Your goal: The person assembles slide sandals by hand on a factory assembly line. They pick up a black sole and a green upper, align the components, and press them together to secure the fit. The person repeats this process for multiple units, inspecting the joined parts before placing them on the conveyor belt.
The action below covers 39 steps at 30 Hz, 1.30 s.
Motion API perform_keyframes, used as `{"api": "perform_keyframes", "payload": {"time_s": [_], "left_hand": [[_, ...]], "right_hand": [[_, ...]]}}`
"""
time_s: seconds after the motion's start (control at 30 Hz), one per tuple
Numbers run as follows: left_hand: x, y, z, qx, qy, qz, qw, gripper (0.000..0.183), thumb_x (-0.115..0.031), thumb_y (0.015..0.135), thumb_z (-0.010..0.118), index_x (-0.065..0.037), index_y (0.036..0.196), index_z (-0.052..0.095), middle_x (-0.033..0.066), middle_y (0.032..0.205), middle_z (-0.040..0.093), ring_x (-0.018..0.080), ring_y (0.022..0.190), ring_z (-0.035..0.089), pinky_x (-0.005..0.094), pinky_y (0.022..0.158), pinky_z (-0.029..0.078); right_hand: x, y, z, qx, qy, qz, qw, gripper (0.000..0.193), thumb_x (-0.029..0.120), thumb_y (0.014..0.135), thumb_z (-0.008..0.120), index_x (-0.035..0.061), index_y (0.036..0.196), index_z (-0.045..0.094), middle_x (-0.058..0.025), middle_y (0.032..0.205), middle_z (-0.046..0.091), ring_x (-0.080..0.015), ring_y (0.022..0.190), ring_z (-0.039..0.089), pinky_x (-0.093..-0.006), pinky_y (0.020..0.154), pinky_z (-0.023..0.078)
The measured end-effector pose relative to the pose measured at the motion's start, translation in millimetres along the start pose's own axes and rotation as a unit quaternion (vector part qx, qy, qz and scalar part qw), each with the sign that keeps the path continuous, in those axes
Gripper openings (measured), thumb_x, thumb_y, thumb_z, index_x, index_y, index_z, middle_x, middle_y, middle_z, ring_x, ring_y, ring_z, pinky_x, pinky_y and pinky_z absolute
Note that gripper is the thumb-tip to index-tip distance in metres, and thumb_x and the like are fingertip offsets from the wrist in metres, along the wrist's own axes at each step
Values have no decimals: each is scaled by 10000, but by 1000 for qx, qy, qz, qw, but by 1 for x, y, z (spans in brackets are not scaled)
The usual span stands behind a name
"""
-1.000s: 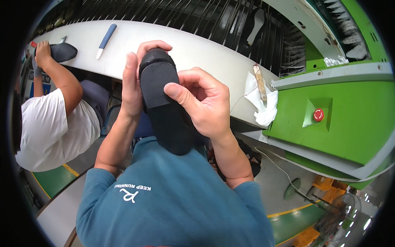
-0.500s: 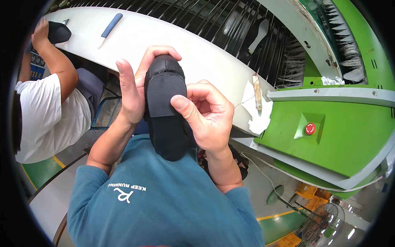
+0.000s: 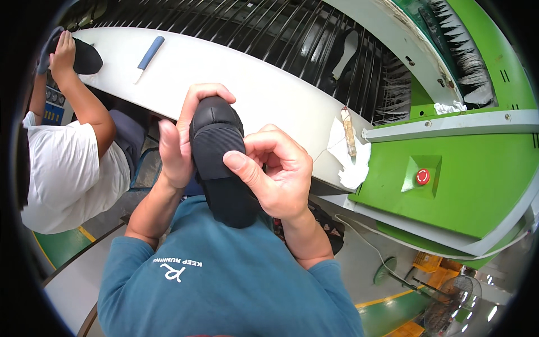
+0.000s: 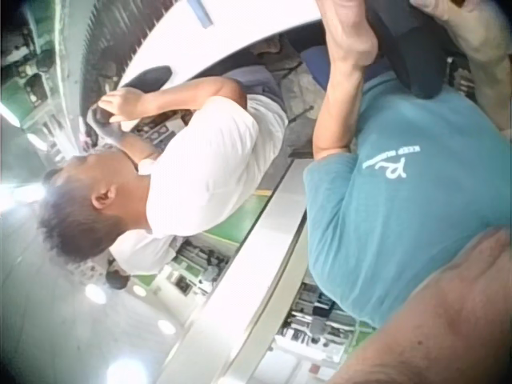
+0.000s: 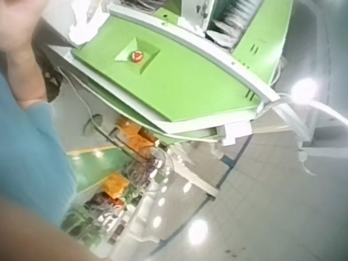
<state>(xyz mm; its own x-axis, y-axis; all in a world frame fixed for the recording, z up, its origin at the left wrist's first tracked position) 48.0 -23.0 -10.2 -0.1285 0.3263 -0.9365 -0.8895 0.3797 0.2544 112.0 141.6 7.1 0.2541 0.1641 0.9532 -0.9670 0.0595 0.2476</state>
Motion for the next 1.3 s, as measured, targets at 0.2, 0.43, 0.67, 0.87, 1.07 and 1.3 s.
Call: {"api": "perform_keyframes", "payload": {"time_s": [0.2,0.43,0.67,0.87,1.07,1.3], "left_hand": [[-5,2,-4,10,65,35,997,869,-656,811,746,-36,1374,511,146,1260,511,226,1075,606,401,934,526],[-3,8,-6,-9,59,78,995,811,-607,838,730,-17,1350,510,159,1248,475,244,1034,607,406,867,544],[4,10,-5,-53,40,144,987,791,-615,862,711,-31,1349,490,168,1208,461,270,992,583,428,848,537],[-2,10,2,-55,16,149,987,780,-605,858,726,-36,1336,489,173,1216,460,280,999,581,435,846,528],[-11,14,4,-37,15,180,983,778,-612,852,736,-43,1325,495,180,1235,454,295,1013,577,462,869,526],[-11,22,3,2,-32,212,977,795,-629,872,774,-35,1337,523,159,1235,453,235,992,573,416,834,549]], "right_hand": [[10,1,-3,24,-29,-22,999,152,31,940,884,-4,1000,750,-34,895,670,-48,734,603,-216,657,482],[20,9,-5,33,-89,-60,994,199,65,901,928,7,1002,766,-36,895,703,-55,696,628,-221,609,481],[34,11,5,-35,-97,-44,994,246,14,850,951,8,1023,777,-69,975,729,-74,807,675,-227,654,529],[31,18,1,13,-103,-128,986,228,-5,858,935,18,1029,785,-74,975,732,-93,800,679,-234,663,530],[31,21,3,23,-60,-108,992,219,-31,849,931,20,1004,785,-78,965,731,-109,818,685,-248,713,541],[34,26,6,24,-32,-101,994,175,53,864,951,43,929,788,-42,912,734,-74,777,687,-232,658,528]]}}
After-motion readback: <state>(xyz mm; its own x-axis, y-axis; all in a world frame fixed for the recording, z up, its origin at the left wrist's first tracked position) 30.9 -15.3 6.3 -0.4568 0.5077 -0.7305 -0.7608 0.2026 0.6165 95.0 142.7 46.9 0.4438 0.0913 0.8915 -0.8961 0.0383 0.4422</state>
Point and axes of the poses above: each hand's wrist, its own y-axis towards the middle knuckle, its own z-axis out of the palm, x = y × z, the point moved 2 cm from there along y, towards the middle knuckle
